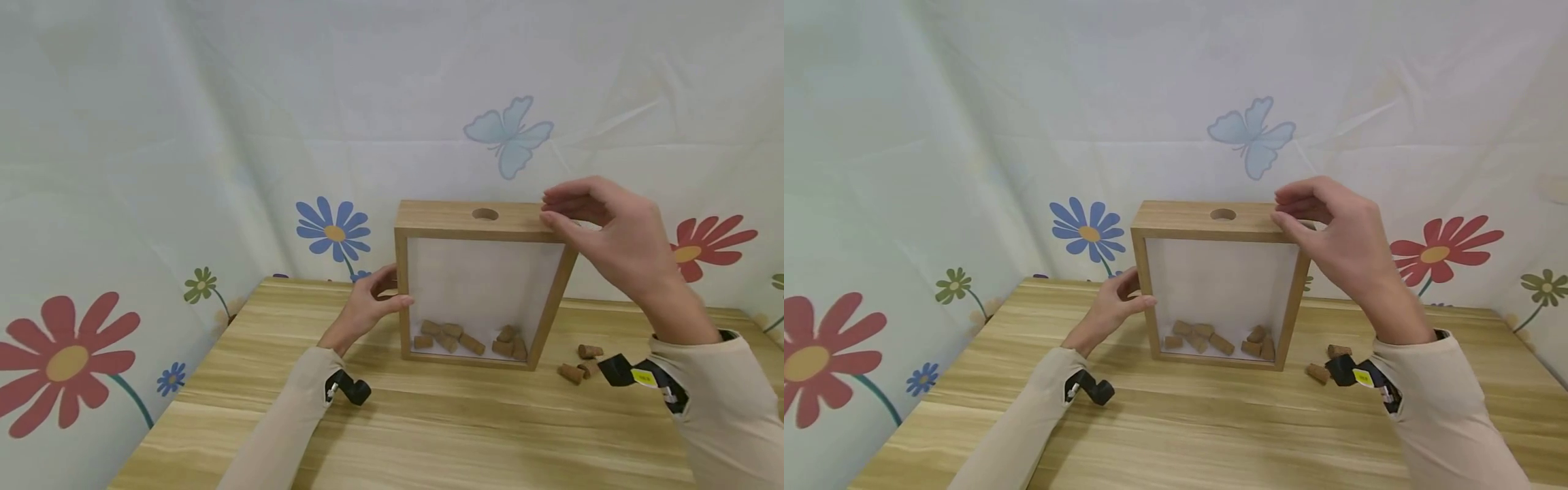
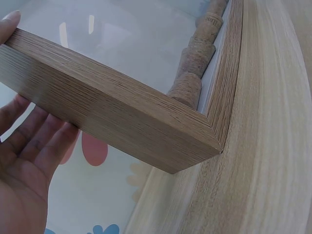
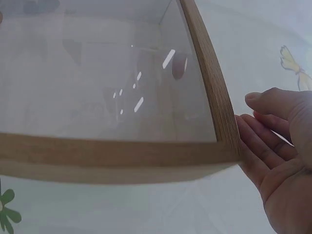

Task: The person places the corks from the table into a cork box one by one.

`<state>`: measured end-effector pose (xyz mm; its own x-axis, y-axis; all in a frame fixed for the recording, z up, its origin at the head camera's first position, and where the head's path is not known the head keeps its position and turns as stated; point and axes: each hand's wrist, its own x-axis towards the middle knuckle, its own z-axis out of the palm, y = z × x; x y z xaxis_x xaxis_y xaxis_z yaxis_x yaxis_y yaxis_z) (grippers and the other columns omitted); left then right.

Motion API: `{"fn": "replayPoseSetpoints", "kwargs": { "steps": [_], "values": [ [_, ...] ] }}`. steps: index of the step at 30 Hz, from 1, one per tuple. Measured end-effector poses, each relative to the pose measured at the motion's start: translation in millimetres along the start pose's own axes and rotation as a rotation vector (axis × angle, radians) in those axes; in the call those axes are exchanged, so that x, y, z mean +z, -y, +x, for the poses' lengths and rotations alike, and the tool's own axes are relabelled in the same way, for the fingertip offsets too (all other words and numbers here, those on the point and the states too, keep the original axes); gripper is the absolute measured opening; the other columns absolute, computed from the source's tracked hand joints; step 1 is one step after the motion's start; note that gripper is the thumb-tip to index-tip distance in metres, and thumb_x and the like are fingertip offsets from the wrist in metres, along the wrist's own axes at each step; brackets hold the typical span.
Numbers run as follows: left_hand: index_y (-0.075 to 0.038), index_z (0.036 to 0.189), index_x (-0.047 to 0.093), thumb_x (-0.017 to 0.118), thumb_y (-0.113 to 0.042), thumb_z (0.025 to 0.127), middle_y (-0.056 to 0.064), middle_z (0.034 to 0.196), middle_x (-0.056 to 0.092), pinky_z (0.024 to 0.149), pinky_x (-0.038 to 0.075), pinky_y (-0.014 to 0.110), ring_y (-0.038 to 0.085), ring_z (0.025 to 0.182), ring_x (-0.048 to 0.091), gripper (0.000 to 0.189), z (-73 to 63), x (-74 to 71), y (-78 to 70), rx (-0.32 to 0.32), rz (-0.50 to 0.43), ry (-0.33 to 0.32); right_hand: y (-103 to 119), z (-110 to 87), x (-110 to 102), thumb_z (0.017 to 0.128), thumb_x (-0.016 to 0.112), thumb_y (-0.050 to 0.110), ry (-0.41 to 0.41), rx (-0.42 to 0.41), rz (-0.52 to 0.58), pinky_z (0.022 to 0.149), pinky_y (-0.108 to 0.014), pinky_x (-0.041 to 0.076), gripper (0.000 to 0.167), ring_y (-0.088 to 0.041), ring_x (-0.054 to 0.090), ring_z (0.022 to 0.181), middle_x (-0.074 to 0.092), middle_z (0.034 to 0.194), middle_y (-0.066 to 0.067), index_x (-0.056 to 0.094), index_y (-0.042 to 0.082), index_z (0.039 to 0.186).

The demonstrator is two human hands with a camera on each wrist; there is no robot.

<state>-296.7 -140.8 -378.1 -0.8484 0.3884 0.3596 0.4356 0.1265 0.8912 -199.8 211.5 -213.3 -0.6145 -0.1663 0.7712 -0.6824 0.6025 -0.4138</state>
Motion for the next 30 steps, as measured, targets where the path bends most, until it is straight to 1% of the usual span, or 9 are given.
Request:
{"fn": "replayPoseSetpoints", "kwargs": {
  "steps": [3, 6, 10, 13, 18, 21, 26, 28, 30],
  "values": [
    [-0.003, 0.157, 0.049, 0.082, -0.020, 0.093, 0.017, 0.138, 0.064, 0.104, 0.054, 0.041, 0.031, 0.128, 0.060, 0.074, -0.5, -0.5, 0.4, -0.004, -0.001, -0.001, -6.1, -6.8, -8.9, 0.088, 0.082, -0.007, -0.027, 0.064, 0.023, 0.086, -0.007, 0.049, 0.036, 0.011, 0.068, 0.096, 0.076, 0.109, 0.007, 0.074, 0.000, 0.122],
    [-0.004, 0.157, 0.049, 0.082, -0.020, 0.093, 0.016, 0.138, 0.064, 0.104, 0.054, 0.041, 0.030, 0.128, 0.060, 0.073, -0.9, -0.7, 0.8, -0.005, 0.001, 0.001, -13.9, -13.8, -17.2, 0.090, 0.081, -0.007, -0.053, 0.114, 0.060, 0.085, -0.007, 0.049, 0.035, 0.009, 0.069, 0.096, 0.073, 0.107, 0.019, 0.073, -0.001, 0.123],
    [-0.003, 0.157, 0.049, 0.082, -0.021, 0.094, 0.016, 0.138, 0.064, 0.104, 0.054, 0.041, 0.031, 0.128, 0.060, 0.073, -0.6, -0.7, 1.8, -0.001, -0.003, 0.004, -24.1, -24.4, -25.3, 0.092, 0.080, -0.004, -0.073, 0.164, 0.052, 0.084, -0.007, 0.050, 0.033, 0.008, 0.070, 0.095, 0.073, 0.107, 0.019, 0.073, -0.001, 0.124],
    [-0.003, 0.157, 0.049, 0.082, -0.022, 0.093, 0.017, 0.138, 0.064, 0.104, 0.054, 0.040, 0.031, 0.128, 0.060, 0.074, -0.2, -0.8, 2.9, 0.006, -0.004, 0.006, -33.7, -33.2, -29.3, 0.095, 0.081, 0.005, -0.048, 0.233, 0.000, 0.080, -0.006, 0.049, 0.032, 0.011, 0.068, 0.093, 0.070, 0.108, 0.023, 0.073, 0.002, 0.126],
    [-0.003, 0.156, 0.050, 0.082, -0.020, 0.094, 0.017, 0.138, 0.064, 0.103, 0.055, 0.040, 0.031, 0.128, 0.060, 0.073, 0.3, -1.4, 4.0, 0.013, 0.000, 0.005, -59.5, -49.9, -32.9, 0.097, 0.080, 0.016, 0.039, 0.330, -0.054, 0.074, -0.005, 0.047, 0.035, 0.017, 0.065, 0.090, 0.066, 0.105, 0.031, 0.072, 0.006, 0.130],
    [-0.003, 0.156, 0.050, 0.082, -0.021, 0.094, 0.017, 0.138, 0.064, 0.102, 0.056, 0.040, 0.031, 0.127, 0.061, 0.073, 0.6, -1.6, 4.9, 0.014, -0.003, 0.004, -76.5, -60.6, -32.5, 0.098, 0.080, 0.016, 0.079, 0.353, -0.053, 0.072, -0.006, 0.048, 0.035, 0.017, 0.064, 0.090, 0.067, 0.103, 0.033, 0.071, 0.006, 0.130],
    [-0.003, 0.157, 0.049, 0.083, -0.023, 0.093, 0.017, 0.138, 0.064, 0.101, 0.056, 0.040, 0.031, 0.127, 0.061, 0.075, 1.0, -1.6, 5.7, 0.017, 0.000, 0.003, -99.4, -76.5, -27.7, 0.100, 0.078, 0.019, 0.141, 0.366, -0.054, 0.070, -0.008, 0.049, 0.035, 0.018, 0.062, 0.088, 0.067, 0.102, 0.030, 0.070, 0.001, 0.128],
    [-0.003, 0.157, 0.049, 0.083, -0.024, 0.093, 0.017, 0.138, 0.064, 0.102, 0.056, 0.040, 0.031, 0.127, 0.061, 0.075, 1.5, -1.7, 6.3, 0.020, 0.001, 0.003, -106.7, -82.2, -25.5, 0.100, 0.078, 0.021, 0.173, 0.381, -0.073, 0.070, -0.008, 0.050, 0.035, 0.019, 0.061, 0.087, 0.069, 0.103, 0.024, 0.070, 0.001, 0.128],
    [-0.003, 0.156, 0.050, 0.083, -0.024, 0.093, 0.017, 0.137, 0.064, 0.102, 0.055, 0.040, 0.031, 0.127, 0.061, 0.074, 2.3, -1.8, 7.1, 0.025, 0.001, 0.004, -113.1, -87.9, -23.3, 0.101, 0.077, 0.023, 0.205, 0.401, -0.095, 0.069, -0.008, 0.050, 0.036, 0.020, 0.059, 0.087, 0.074, 0.106, 0.012, 0.070, 0.002, 0.128]
  ]
}}
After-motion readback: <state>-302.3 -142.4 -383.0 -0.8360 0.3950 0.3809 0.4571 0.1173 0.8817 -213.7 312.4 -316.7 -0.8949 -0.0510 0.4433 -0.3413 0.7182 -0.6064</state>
